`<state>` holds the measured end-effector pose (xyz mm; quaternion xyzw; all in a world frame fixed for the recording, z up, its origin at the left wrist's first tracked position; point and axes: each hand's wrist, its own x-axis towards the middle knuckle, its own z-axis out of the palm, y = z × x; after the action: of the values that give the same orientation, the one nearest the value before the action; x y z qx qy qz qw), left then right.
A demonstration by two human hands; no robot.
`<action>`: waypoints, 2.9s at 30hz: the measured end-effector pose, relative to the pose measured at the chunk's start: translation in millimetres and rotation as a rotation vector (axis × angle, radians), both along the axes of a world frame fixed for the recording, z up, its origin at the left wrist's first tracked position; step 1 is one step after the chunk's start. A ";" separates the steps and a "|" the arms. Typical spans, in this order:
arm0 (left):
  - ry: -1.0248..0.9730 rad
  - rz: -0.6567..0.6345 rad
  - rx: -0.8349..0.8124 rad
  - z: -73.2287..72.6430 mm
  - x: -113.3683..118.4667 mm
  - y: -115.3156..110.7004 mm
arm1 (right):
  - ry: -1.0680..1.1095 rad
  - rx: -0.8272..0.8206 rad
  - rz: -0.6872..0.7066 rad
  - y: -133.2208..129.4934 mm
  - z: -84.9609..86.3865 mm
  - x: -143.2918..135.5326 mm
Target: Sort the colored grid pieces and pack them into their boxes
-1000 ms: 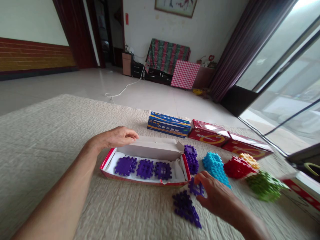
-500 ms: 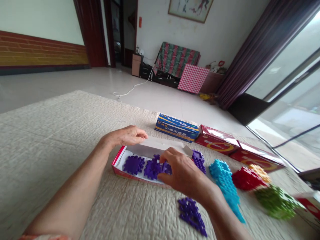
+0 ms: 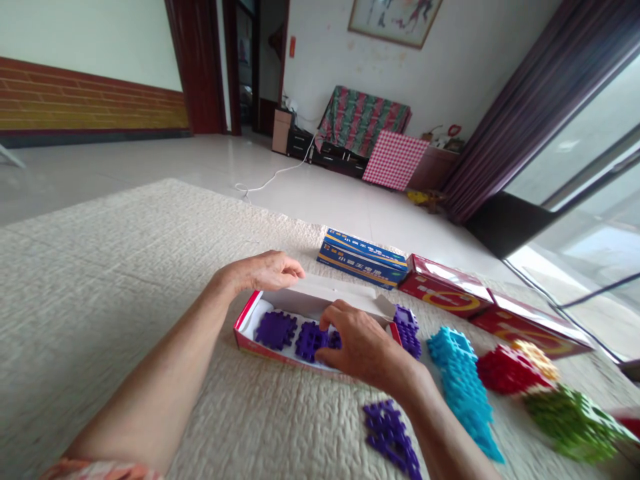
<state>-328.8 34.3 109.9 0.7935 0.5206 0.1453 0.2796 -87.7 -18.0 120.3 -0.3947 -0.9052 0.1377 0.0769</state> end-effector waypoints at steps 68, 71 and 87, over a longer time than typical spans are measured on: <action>0.065 0.005 -0.093 5.2 3.7 -0.4 | -0.095 -0.022 -0.357 -34.0 -47.3 136.3; 0.038 0.002 -0.098 6.0 3.5 -0.7 | -0.078 0.002 -0.322 -33.1 -52.5 142.7; 0.026 -0.012 -0.053 6.3 3.1 -2.0 | 0.096 0.020 -0.067 -15.6 26.9 69.4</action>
<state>-325.8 32.3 116.3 0.7908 0.5229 0.1196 0.2946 -18.3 -33.7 147.2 -0.4171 -0.8880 0.1449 0.1285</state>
